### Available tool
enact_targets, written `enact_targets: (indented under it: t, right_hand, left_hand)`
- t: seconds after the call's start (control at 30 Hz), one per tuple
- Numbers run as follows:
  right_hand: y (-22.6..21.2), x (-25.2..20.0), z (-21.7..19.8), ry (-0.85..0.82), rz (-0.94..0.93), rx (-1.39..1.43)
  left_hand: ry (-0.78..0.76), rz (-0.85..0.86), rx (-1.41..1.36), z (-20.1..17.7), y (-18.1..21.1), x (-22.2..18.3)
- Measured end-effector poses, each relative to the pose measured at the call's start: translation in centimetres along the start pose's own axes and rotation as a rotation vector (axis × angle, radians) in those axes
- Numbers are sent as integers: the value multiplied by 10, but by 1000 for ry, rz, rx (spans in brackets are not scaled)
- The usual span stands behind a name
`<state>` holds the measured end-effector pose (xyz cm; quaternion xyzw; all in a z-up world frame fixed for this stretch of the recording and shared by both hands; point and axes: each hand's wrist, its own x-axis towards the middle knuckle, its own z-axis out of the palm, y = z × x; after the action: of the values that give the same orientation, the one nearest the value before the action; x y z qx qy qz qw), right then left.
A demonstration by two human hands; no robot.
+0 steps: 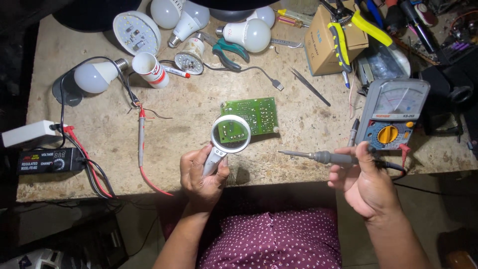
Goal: Soldering components on a circuit board and inspecting the work with a magnifying glass
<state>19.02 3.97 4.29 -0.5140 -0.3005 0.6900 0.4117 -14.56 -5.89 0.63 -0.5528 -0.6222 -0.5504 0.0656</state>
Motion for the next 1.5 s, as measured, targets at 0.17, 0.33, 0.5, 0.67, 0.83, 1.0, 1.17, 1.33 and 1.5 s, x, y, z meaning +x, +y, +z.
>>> enact_targets:
  t: [0.17, 0.33, 0.5, 0.67, 0.83, 1.0, 1.17, 1.33, 1.5]
  right_hand:
    - [23, -25, -15, 107, 215, 207]
    - [46, -55, -30, 177, 446, 259]
    - [53, -69, -46, 260, 533, 199]
    - [43, -63, -50, 331, 349, 176]
    - [43, -54, -50, 246, 354, 281]
    - [56, -73, -42, 193, 496, 289]
    - [71, -83, -45, 279, 551, 245]
    - [54, -64, -49, 247, 256, 105]
    - [50, -34, -20, 202, 230, 170]
  left_hand:
    - [43, 35, 18, 1, 3, 3]
    - [27, 45, 12, 1, 0, 1]
    - [-18, 59, 10, 0, 1, 0]
    - [-40, 87, -13, 0, 1, 0]
    - [-50, 70, -18, -1, 2, 0]
    - [-43, 59, -13, -1, 4, 2]
    - [-33, 76, 27, 1, 2, -2]
    - [-66, 88, 34, -1, 2, -1]
    - [-94, 141, 39, -2, 7, 3]
